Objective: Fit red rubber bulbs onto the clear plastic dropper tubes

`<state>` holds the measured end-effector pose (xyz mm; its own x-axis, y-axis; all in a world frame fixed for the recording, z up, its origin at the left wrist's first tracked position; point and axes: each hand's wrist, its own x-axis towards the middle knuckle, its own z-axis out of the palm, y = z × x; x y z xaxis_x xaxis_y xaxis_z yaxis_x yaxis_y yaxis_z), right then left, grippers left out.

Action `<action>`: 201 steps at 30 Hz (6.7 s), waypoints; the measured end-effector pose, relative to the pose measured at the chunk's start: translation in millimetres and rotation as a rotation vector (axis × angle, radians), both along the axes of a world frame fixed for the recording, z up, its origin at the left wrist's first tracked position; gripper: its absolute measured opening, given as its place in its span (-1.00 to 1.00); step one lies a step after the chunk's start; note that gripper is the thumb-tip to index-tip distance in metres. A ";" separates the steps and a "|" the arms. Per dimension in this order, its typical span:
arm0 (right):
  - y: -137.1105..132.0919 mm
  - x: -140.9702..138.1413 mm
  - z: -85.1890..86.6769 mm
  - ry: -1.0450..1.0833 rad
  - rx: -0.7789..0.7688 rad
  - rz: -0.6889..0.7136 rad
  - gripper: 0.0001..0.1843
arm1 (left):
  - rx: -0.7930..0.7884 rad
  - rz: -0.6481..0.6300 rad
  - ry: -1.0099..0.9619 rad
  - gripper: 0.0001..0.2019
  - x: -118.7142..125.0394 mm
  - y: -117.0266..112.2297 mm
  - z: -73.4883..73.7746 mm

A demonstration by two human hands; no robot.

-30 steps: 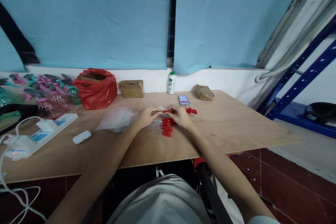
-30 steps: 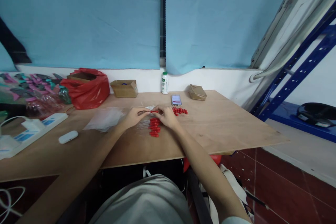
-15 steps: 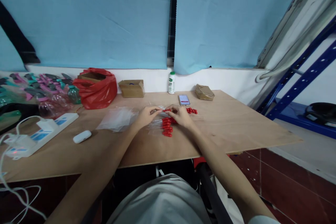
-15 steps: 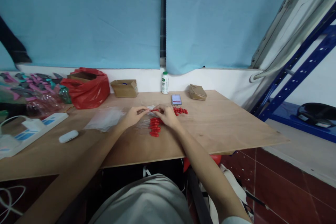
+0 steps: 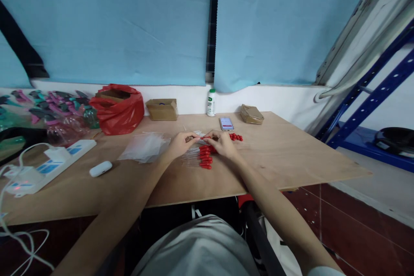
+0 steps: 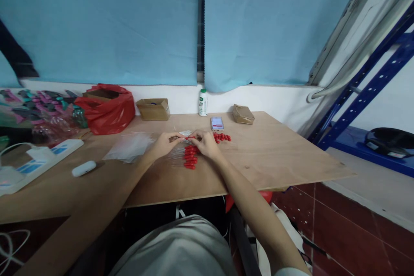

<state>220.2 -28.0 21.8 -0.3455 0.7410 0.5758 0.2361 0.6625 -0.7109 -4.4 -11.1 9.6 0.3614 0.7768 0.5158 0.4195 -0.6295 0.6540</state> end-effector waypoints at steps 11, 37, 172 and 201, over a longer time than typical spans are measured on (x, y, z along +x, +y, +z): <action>-1.8 -0.9 -1.9 0.040 -0.060 0.030 -0.74 | -0.037 -0.040 -0.021 -0.71 -0.2 -3.6 3.2; -4.3 -0.8 -1.1 0.031 -0.016 0.073 -0.76 | -0.041 -0.039 0.015 -0.69 2.6 -5.7 5.1; -7.1 -2.6 -4.1 -0.477 0.231 0.105 -0.76 | 0.149 0.065 0.233 -0.57 -14.3 -1.3 10.7; -11.5 -4.8 -2.7 -0.514 0.241 0.140 -0.74 | 0.116 0.160 0.267 -0.69 -13.0 13.2 -9.3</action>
<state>215.3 -39.5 19.1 -0.7104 0.5370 0.4550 0.4093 0.8411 -0.3536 -17.4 2.1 0.3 0.3737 0.7761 0.5080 0.6658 -0.6058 0.4356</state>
